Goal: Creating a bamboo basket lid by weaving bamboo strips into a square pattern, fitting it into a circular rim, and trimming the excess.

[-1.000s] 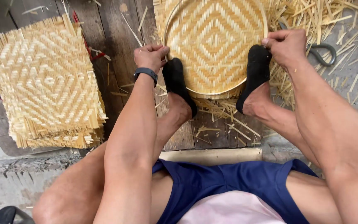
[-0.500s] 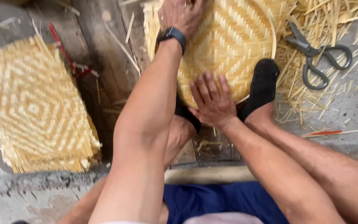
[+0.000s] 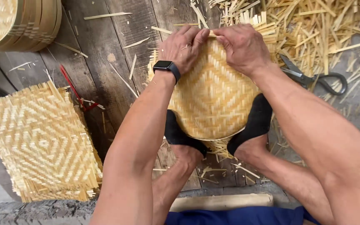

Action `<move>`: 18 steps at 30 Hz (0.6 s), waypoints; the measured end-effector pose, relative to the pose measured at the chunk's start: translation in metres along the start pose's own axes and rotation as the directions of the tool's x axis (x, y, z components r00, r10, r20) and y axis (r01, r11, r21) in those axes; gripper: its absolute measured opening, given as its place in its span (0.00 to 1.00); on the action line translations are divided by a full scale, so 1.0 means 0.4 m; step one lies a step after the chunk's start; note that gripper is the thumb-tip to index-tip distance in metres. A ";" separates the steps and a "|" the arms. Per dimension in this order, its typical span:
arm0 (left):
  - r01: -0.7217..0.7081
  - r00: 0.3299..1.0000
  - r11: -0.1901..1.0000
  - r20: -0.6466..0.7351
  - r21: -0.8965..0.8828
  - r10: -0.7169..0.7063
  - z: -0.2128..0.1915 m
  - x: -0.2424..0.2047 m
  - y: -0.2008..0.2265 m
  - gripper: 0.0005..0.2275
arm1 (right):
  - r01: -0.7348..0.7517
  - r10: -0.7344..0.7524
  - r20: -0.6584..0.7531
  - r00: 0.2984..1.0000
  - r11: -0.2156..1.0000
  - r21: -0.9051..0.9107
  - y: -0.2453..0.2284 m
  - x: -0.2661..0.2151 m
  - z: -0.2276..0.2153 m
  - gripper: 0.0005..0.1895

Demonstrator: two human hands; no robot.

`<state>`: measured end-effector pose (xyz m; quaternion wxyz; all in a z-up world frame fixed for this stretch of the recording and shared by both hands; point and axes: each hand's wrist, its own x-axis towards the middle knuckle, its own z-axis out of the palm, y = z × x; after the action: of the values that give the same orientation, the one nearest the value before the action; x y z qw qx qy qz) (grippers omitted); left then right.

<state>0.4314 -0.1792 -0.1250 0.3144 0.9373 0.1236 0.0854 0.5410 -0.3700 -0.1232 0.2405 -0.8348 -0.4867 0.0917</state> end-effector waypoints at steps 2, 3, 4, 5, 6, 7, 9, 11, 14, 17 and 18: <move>0.192 0.962 0.981 0.194 0.014 -0.191 -0.014 0.037 0.007 0.25 | -0.201 0.190 0.115 0.975 0.975 0.098 -0.017 0.029 -0.020 0.11; 0.362 0.858 0.930 0.367 0.062 -0.358 -0.024 0.056 0.016 0.27 | -0.394 0.351 0.237 0.906 0.904 0.164 -0.027 0.043 -0.035 0.11; 0.362 0.855 0.930 0.376 0.062 -0.357 0.004 0.059 -0.003 0.27 | -0.402 0.359 0.242 0.902 0.901 0.164 -0.015 0.054 -0.034 0.11; 0.425 0.822 0.905 0.412 0.019 -0.394 0.027 0.054 -0.014 0.28 | -0.444 0.389 0.260 0.884 0.874 0.199 -0.009 0.057 -0.038 0.10; 0.476 0.796 0.879 0.437 -0.024 -0.419 0.038 0.055 -0.023 0.29 | -0.475 0.416 0.263 0.871 0.849 0.232 -0.012 0.067 -0.050 0.09; 0.465 0.802 0.885 0.435 -0.026 -0.409 0.038 0.042 -0.024 0.29 | -0.475 0.420 0.251 0.872 0.849 0.231 -0.024 0.032 -0.032 0.09; 0.422 0.867 0.893 0.356 -0.154 -0.348 0.032 0.089 -0.034 0.31 | -0.381 0.357 0.137 0.924 0.825 0.418 -0.011 0.018 -0.012 0.11; 0.414 0.858 0.900 0.388 -0.135 -0.337 0.059 0.106 -0.058 0.31 | -0.192 0.177 -0.169 0.970 0.978 -0.077 0.003 -0.042 -0.035 0.16; 0.535 0.747 0.840 0.517 -0.093 -0.418 0.059 0.082 -0.046 0.32 | -0.131 0.075 -0.265 0.961 0.971 -0.199 0.038 -0.131 0.003 0.26; 0.532 0.719 0.845 0.559 -0.059 -0.413 0.074 0.104 -0.079 0.34 | -0.379 0.402 -0.030 0.915 0.884 0.274 0.076 -0.131 0.033 0.30; 0.456 0.769 0.887 0.535 -0.077 -0.349 0.104 0.095 -0.088 0.36 | -0.536 0.520 0.136 0.843 0.792 0.293 0.088 -0.143 0.027 0.33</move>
<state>0.4714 -0.1648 -0.1760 0.4401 0.8403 0.2261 -0.2215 0.5346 -0.4301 -0.1545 0.3255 -0.8845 -0.2187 0.2529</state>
